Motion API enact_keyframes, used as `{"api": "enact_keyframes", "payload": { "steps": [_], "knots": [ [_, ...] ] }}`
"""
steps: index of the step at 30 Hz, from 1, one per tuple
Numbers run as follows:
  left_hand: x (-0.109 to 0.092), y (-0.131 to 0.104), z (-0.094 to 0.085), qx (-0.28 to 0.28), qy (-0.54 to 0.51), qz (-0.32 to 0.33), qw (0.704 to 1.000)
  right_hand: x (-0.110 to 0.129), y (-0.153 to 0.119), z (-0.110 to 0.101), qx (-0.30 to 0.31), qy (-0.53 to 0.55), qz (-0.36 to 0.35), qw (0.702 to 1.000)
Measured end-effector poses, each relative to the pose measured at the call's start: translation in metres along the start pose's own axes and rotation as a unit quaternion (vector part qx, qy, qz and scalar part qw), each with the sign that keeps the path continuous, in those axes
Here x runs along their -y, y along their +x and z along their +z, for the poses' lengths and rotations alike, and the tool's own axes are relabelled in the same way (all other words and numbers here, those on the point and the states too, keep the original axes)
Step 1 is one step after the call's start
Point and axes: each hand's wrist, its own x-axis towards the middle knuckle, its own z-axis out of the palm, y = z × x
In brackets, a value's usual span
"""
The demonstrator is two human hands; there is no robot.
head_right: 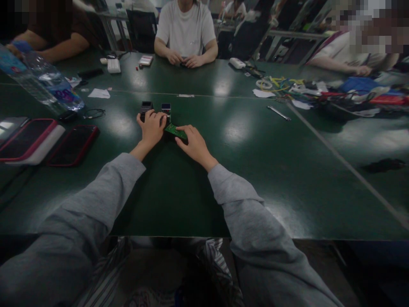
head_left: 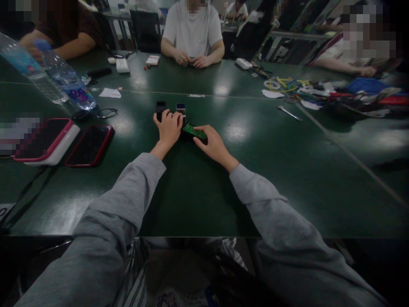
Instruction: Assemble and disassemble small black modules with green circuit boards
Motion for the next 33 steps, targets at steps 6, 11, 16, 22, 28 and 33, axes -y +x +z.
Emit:
{"api": "enact_keyframes", "payload": {
  "steps": [6,11,16,22,28,33],
  "knots": [
    [0.001,0.0,0.002,-0.007,0.003,0.006,1.0,0.0,-0.001,0.001,-0.004,-0.008,-0.002,1.0],
    [0.0,0.0,0.001,-0.002,-0.015,0.0,1.0,0.0,-0.001,0.001,-0.003,-0.014,-0.002,1.0],
    [0.002,0.001,0.003,-0.004,0.004,0.008,1.0,0.001,-0.001,-0.001,0.006,-0.018,0.007,1.0],
    [0.001,0.001,0.002,-0.003,0.003,0.009,1.0,0.003,-0.001,-0.002,0.019,-0.055,0.014,0.998],
    [-0.008,-0.001,-0.009,0.019,-0.03,-0.006,0.999,-0.006,0.0,0.0,-0.038,-0.139,0.091,0.985],
    [-0.009,-0.002,-0.009,0.017,-0.021,0.001,1.0,-0.009,-0.001,0.002,-0.064,-0.18,0.144,0.971]
  ]
}}
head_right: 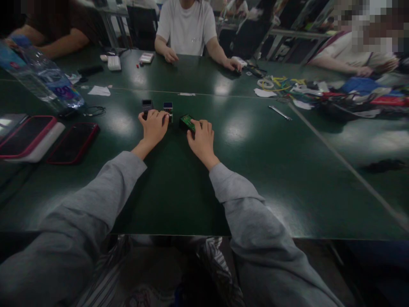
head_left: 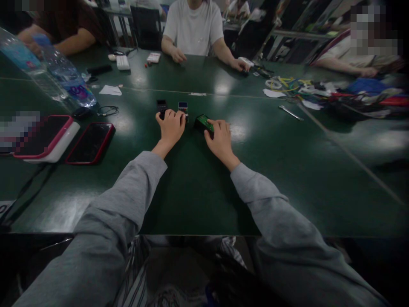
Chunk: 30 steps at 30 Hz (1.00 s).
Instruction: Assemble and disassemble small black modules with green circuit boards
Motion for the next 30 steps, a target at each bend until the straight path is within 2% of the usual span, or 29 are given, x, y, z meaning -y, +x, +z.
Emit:
{"api": "enact_keyframes", "payload": {
  "steps": [6,15,24,30],
  "knots": [
    [0.0014,-0.0007,0.0019,0.004,0.009,0.011,1.0,0.0046,-0.0026,-0.0009,-0.004,-0.026,0.013,1.0],
    [0.0004,-0.0011,0.0007,0.017,0.012,0.033,0.999,0.002,-0.0015,0.0011,0.004,-0.005,0.015,1.0],
    [-0.0013,-0.0014,-0.0022,0.032,-0.017,0.026,0.999,-0.0002,-0.0021,0.004,-0.018,0.013,0.002,1.0],
    [-0.0015,-0.0017,-0.0024,0.041,-0.018,0.026,0.999,0.0002,-0.0017,0.0038,-0.004,0.01,0.008,1.0]
  ]
}}
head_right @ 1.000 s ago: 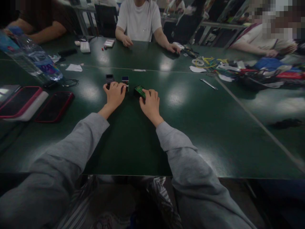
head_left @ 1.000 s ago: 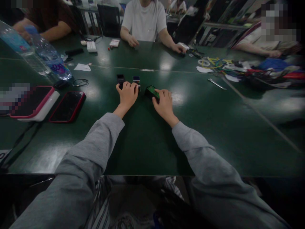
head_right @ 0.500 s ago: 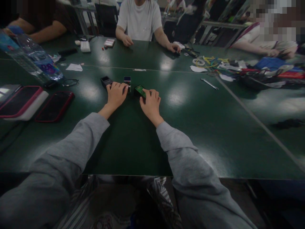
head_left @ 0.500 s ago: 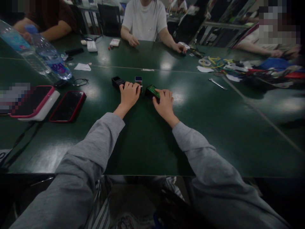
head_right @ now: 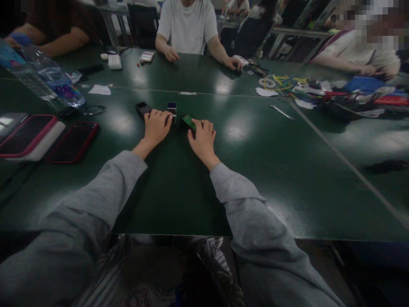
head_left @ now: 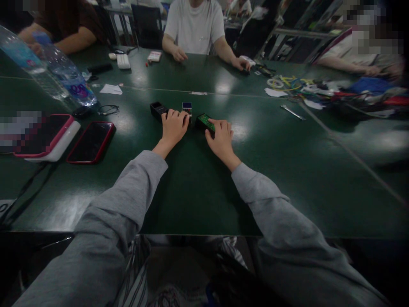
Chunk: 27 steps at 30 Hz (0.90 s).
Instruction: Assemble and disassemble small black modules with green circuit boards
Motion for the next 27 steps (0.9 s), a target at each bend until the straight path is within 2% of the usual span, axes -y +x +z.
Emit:
{"api": "enact_keyframes", "payload": {
  "steps": [27],
  "knots": [
    [0.0016,0.0009,0.0028,-0.001,0.0,0.012,1.0,0.0001,-0.0008,0.0003,-0.004,0.008,-0.002,1.0]
  ]
}}
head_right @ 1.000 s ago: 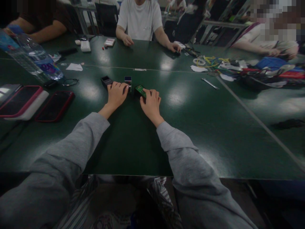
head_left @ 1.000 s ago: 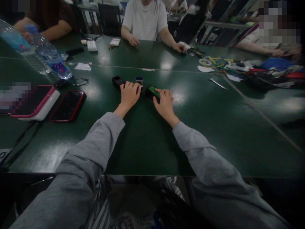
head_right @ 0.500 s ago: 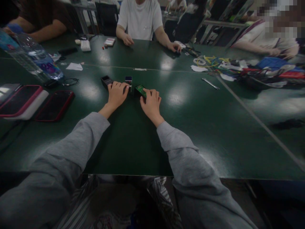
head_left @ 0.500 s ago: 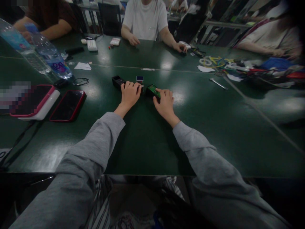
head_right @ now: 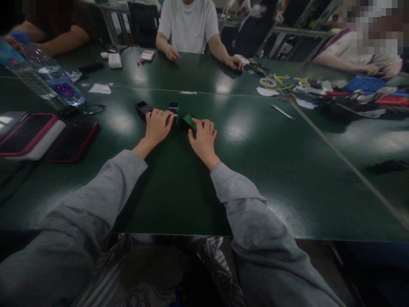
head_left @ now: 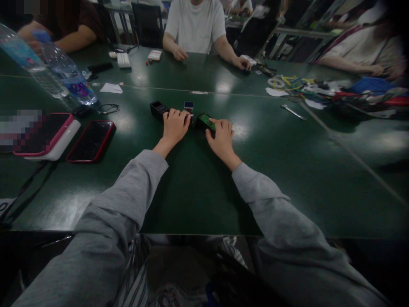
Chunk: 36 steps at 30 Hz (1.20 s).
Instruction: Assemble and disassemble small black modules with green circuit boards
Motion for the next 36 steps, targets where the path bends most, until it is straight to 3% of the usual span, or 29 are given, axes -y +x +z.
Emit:
{"api": "enact_keyframes", "payload": {
  "steps": [13,23,36],
  "knots": [
    [0.0024,0.0005,0.0026,-0.004,0.004,0.006,1.0,0.0019,-0.0017,0.0009,-0.018,-0.025,-0.005,1.0],
    [0.0005,-0.0002,0.0005,0.002,0.002,0.0,1.0,0.003,-0.0014,-0.0006,0.009,-0.002,-0.002,1.0],
    [0.0021,0.001,0.0016,0.001,0.035,0.017,0.999,0.0034,-0.0004,0.0004,0.02,-0.05,0.002,0.999]
  ]
}}
